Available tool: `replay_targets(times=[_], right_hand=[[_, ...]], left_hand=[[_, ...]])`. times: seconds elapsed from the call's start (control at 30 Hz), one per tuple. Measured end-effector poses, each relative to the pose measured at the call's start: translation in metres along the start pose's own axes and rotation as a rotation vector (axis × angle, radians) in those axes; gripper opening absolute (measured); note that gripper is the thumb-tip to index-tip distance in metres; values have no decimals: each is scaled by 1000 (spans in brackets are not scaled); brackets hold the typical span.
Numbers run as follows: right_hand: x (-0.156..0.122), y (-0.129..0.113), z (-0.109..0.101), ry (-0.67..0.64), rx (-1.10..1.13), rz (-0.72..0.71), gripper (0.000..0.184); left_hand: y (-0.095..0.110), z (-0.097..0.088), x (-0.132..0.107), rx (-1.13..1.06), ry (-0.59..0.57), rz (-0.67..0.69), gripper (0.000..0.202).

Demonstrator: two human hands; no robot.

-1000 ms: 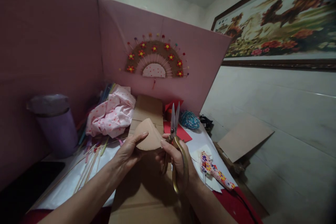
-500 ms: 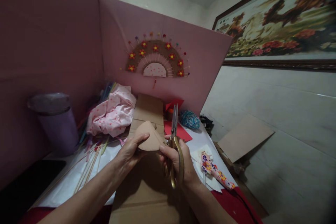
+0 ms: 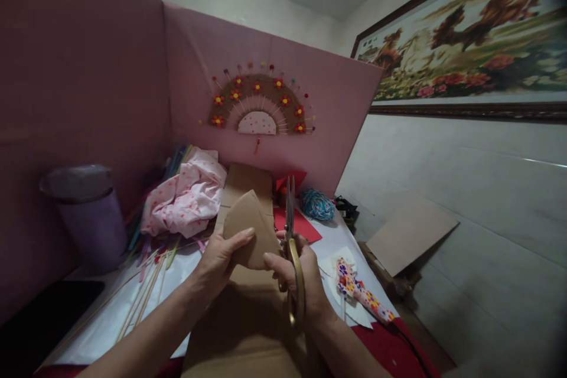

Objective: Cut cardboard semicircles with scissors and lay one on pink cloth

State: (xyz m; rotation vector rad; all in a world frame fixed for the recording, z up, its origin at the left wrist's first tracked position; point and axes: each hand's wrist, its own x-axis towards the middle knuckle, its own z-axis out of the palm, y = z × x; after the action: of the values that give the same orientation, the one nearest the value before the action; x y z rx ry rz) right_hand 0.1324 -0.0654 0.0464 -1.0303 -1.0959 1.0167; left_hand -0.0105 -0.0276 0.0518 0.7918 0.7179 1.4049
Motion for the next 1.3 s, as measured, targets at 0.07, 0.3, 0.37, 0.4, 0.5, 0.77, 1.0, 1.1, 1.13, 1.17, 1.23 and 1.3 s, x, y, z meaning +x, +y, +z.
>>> replay_targets(times=[0.07,0.3,0.37,0.4,0.5,0.77,1.0,1.1,1.13,1.17,1.23,1.3], right_hand=[[-1,1,2,30,-23,-23,46],[-9,1,8,64,-107,-202,36],[-11,0,9,43,-104,-194,36],[-12,1,9,27,-102,-181,37],[-11,2,8,-17,-86,-122,39],[10,-14,1,23,-15,-228,36],[23,-28,-6,9,-15,-287,37],[24,-26,-8,-6,5,-269,36],[24,-26,-9,-12,16,-262,36],[24,-25,-9,-19,28,-254,36],[24,-25,-10,-29,41,-243,36],[25,-25,-11,-27,43,-237,36]], left_hand=[[-2,0,-2,-9,-20,-6,37],[0,-2,-5,2,-52,-56,36],[2,-2,-4,-9,-48,-35,41],[3,-2,-3,-11,-51,-32,43],[6,-3,-2,6,-74,-43,44],[5,-12,-1,165,-298,-86,37],[1,-11,-7,226,-473,-135,40],[1,-11,-7,239,-487,-136,43],[0,-11,-7,240,-491,-136,45],[0,-12,-7,240,-494,-137,46],[-1,-13,-6,241,-500,-143,45],[-2,-13,-6,245,-498,-145,43]])
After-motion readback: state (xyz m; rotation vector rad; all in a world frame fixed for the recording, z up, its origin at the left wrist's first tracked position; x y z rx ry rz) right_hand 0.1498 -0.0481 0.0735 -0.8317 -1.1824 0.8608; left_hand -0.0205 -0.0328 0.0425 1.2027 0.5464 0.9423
